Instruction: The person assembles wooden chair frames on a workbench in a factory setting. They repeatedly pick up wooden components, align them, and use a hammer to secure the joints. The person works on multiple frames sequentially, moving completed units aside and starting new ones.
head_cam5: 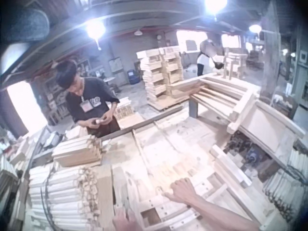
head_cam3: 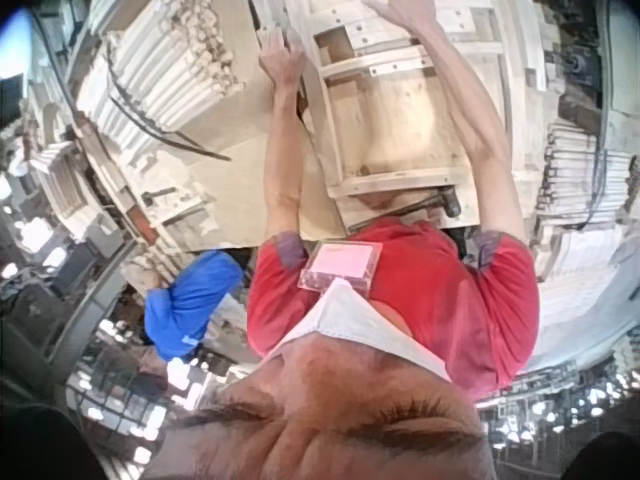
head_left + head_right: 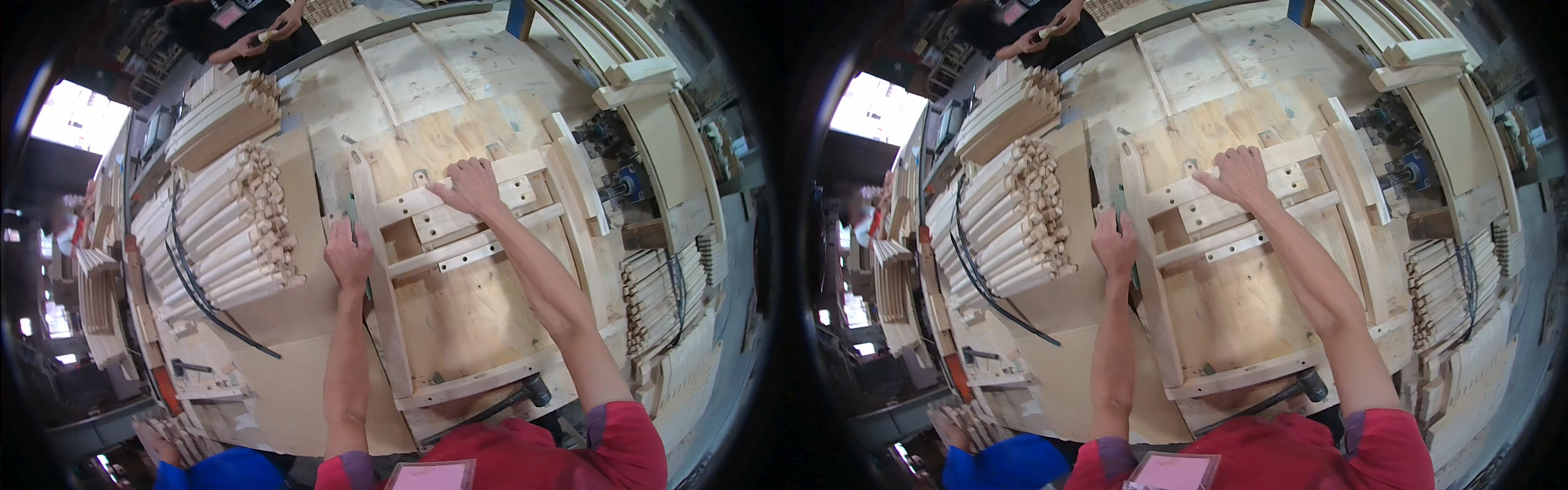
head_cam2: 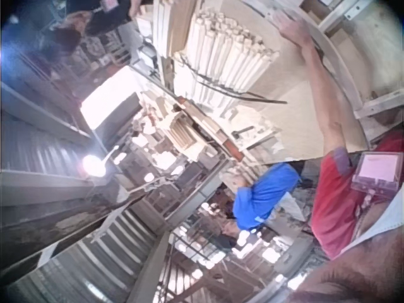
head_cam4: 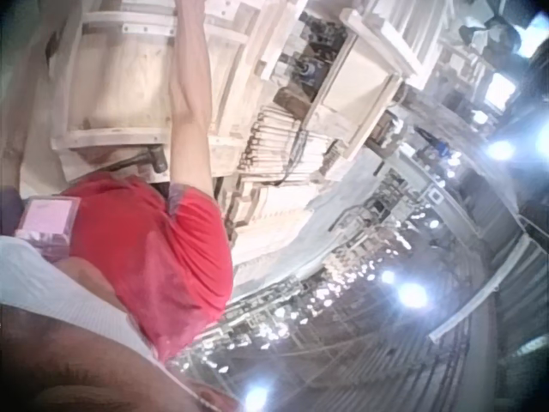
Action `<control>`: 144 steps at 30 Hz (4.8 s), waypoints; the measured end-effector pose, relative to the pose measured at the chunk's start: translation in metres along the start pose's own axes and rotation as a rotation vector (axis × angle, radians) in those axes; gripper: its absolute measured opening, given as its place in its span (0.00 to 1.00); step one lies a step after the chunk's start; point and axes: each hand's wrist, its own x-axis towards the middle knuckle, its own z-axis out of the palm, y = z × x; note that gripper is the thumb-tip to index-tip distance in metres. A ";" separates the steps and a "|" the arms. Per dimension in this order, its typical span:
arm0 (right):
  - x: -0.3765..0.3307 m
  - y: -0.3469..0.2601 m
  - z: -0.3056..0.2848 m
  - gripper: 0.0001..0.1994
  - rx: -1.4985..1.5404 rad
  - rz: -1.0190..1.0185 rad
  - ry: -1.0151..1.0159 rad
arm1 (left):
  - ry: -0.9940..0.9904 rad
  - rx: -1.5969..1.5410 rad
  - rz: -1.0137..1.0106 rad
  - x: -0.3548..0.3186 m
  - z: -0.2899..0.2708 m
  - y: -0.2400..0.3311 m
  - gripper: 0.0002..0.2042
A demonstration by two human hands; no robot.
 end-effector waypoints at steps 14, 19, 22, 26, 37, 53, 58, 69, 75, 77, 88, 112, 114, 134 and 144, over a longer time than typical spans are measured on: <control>0.000 0.003 -0.002 0.36 -0.010 0.018 -0.014 | -0.156 0.142 -0.135 -0.048 -0.025 0.019 0.08; 0.000 -0.001 -0.002 0.35 0.006 0.010 0.003 | -0.112 0.149 -0.153 -0.086 -0.053 0.034 0.09; -0.001 -0.003 -0.001 0.35 0.022 0.008 0.019 | -0.172 0.124 -0.245 -0.085 -0.061 0.037 0.12; -0.003 0.007 0.002 0.35 0.012 0.011 0.049 | -0.349 0.118 -0.422 -0.043 -0.084 0.050 0.15; -0.002 0.006 -0.003 0.36 0.052 0.048 -0.035 | -0.361 0.319 -0.272 -0.022 -0.070 0.052 0.15; 0.001 -0.003 -0.006 0.35 0.054 0.060 -0.061 | -0.309 0.412 -0.192 -0.038 -0.067 0.047 0.16; -0.001 0.003 -0.008 0.34 0.028 0.044 -0.058 | -0.223 0.422 -0.243 -0.046 -0.042 0.049 0.17; -0.003 0.003 -0.004 0.34 -0.021 0.023 -0.027 | -0.440 0.477 -0.312 0.066 -0.003 0.034 0.21; -0.001 -0.001 -0.008 0.34 0.011 0.026 -0.037 | -0.644 0.505 -0.323 0.108 0.000 0.019 0.24; -0.002 -0.002 -0.010 0.34 0.024 0.031 -0.046 | -0.647 0.515 -0.296 0.115 0.004 0.017 0.25; -0.002 0.000 -0.013 0.35 0.039 0.061 -0.105 | -0.695 0.546 -0.302 0.120 0.010 0.016 0.27; -0.002 -0.002 -0.008 0.35 0.046 0.029 -0.059 | -0.665 0.477 -0.318 0.117 0.004 0.023 0.25; -0.004 -0.001 -0.009 0.35 0.042 0.027 -0.065 | -0.679 0.452 -0.296 0.117 0.005 0.023 0.26; -0.003 -0.001 -0.016 0.36 -0.004 0.057 -0.116 | -0.593 0.480 -0.350 0.107 0.007 0.033 0.27; -0.005 0.000 -0.019 0.37 -0.007 0.078 -0.159 | -0.614 0.539 -0.258 0.084 -0.002 0.036 0.24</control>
